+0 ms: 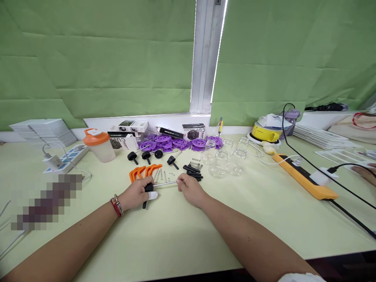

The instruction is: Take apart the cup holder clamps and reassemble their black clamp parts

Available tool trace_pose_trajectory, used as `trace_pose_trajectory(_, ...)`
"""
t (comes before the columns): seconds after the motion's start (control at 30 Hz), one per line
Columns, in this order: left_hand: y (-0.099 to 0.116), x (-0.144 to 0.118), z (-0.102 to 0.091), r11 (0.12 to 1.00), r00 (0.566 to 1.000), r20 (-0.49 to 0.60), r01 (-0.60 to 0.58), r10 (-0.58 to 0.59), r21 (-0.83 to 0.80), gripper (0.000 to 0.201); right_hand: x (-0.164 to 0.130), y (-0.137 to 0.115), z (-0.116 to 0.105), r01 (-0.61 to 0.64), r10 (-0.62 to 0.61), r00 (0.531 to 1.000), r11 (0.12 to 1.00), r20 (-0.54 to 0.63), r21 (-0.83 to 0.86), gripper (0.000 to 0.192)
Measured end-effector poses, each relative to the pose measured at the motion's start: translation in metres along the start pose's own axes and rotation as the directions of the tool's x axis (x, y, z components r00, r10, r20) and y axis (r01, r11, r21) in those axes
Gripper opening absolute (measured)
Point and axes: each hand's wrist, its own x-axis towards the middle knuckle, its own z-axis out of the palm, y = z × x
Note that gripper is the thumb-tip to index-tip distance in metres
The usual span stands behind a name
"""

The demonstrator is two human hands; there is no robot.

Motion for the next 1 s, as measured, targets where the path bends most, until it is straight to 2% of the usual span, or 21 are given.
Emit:
trace_pose_trajectory(0.17, -0.0012, 0.0004, 0.0006, 1.0, 1.0, 0.0, 0.005, -0.005, -0.014, 0.024, 0.0008, 0.001, -0.0003, 0.019, -0.019, 1.0, 0.999, -0.018, -0.031, 0.035)
trace_pose_trajectory(0.37, -0.0015, 0.0004, 0.0006, 1.0, 1.0, 0.0, 0.013, -0.013, -0.014, 0.024, -0.0008, 0.0047, 0.0022, -0.017, 0.013, 1.0, 0.99, 0.026, 0.143, 0.013)
trace_pose_trajectory(0.5, -0.0014, 0.0008, 0.0008, 1.0, 1.0, -0.001, 0.007, -0.007, 0.008, 0.024, -0.0003, 0.004, 0.0019, -0.014, 0.01, 0.999, 0.994, 0.031, 0.11, 0.007)
trace_pose_trajectory(0.73, -0.0016, 0.0014, 0.0005, 1.0, 1.0, 0.001, -0.002, 0.002, 0.007, 0.023, 0.0001, -0.0031, -0.0008, -0.006, 0.006, 1.0, 0.999, 0.003, -0.043, 0.026)
trace_pose_trajectory(0.93, -0.0023, 0.0003, 0.001, 1.0, 1.0, 0.001, 0.002, -0.002, 0.012, 0.024, 0.0003, -0.0014, 0.0001, 0.006, -0.007, 1.0, 1.0, -0.017, -0.03, 0.033)
trace_pose_trajectory(1.0, -0.0021, 0.0002, 0.001, 1.0, 1.0, 0.003, 0.013, -0.013, 0.004, 0.024, 0.0001, -0.0012, 0.0005, -0.018, 0.018, 1.0, 0.999, -0.017, 0.03, 0.027)
